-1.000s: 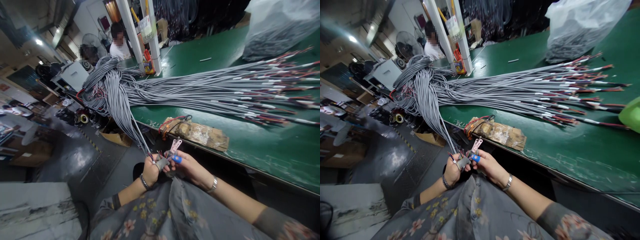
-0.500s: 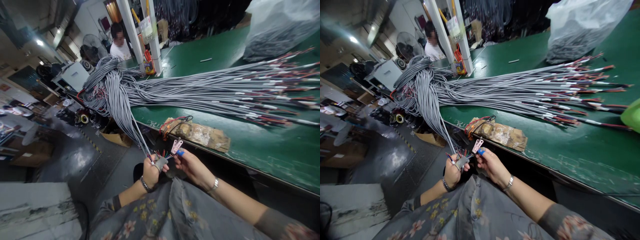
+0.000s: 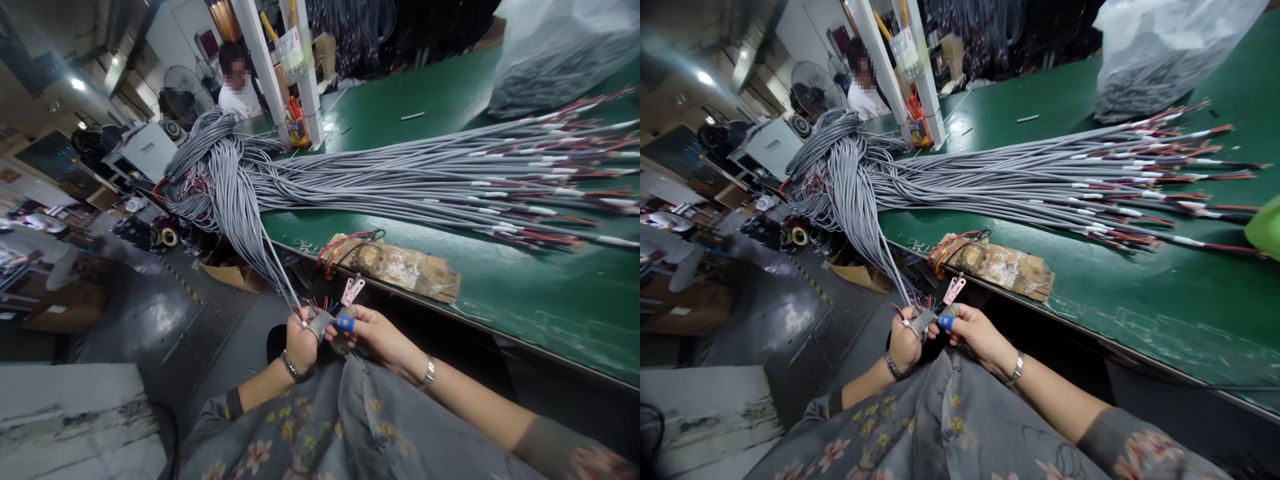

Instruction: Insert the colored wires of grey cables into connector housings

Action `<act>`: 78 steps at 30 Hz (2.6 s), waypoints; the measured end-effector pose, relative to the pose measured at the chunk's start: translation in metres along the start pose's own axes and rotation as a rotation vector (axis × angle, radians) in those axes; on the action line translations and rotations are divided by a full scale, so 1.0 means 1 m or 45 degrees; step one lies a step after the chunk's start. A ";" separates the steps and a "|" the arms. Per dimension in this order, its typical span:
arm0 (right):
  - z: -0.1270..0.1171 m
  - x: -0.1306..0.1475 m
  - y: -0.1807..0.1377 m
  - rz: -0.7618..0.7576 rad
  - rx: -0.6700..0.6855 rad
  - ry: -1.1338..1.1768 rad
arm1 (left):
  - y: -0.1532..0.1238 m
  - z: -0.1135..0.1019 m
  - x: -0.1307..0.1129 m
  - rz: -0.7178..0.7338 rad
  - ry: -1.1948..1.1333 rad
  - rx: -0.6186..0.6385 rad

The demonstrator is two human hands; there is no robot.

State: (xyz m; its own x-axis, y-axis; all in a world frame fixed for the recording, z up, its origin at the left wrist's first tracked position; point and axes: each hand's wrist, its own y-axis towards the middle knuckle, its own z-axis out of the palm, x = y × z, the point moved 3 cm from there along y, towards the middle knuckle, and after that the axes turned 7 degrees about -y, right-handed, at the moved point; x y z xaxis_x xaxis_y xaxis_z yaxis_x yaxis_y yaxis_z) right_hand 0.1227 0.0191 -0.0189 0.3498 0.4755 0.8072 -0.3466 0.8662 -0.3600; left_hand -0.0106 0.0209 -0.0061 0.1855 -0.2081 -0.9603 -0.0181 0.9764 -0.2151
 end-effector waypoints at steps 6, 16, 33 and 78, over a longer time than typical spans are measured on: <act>-0.007 0.002 -0.004 -0.025 0.104 -0.028 | -0.001 0.001 -0.004 -0.019 -0.019 -0.027; 0.009 0.015 -0.004 -0.095 0.150 -0.021 | -0.002 0.005 -0.008 0.005 0.175 0.179; 0.000 0.009 0.004 -0.081 -0.192 0.062 | -0.004 0.007 -0.010 -0.020 0.160 0.122; -0.016 0.023 0.017 -0.146 -0.062 0.318 | 0.002 0.029 -0.020 -0.185 -0.011 0.191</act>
State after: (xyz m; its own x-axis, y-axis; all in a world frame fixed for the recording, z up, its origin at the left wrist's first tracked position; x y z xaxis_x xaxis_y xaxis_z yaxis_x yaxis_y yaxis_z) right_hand 0.1388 0.0474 -0.0139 0.5899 0.3920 0.7059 -0.2523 0.9200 -0.3001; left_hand 0.0146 0.0286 0.0181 0.1836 -0.3477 -0.9194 0.1557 0.9338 -0.3221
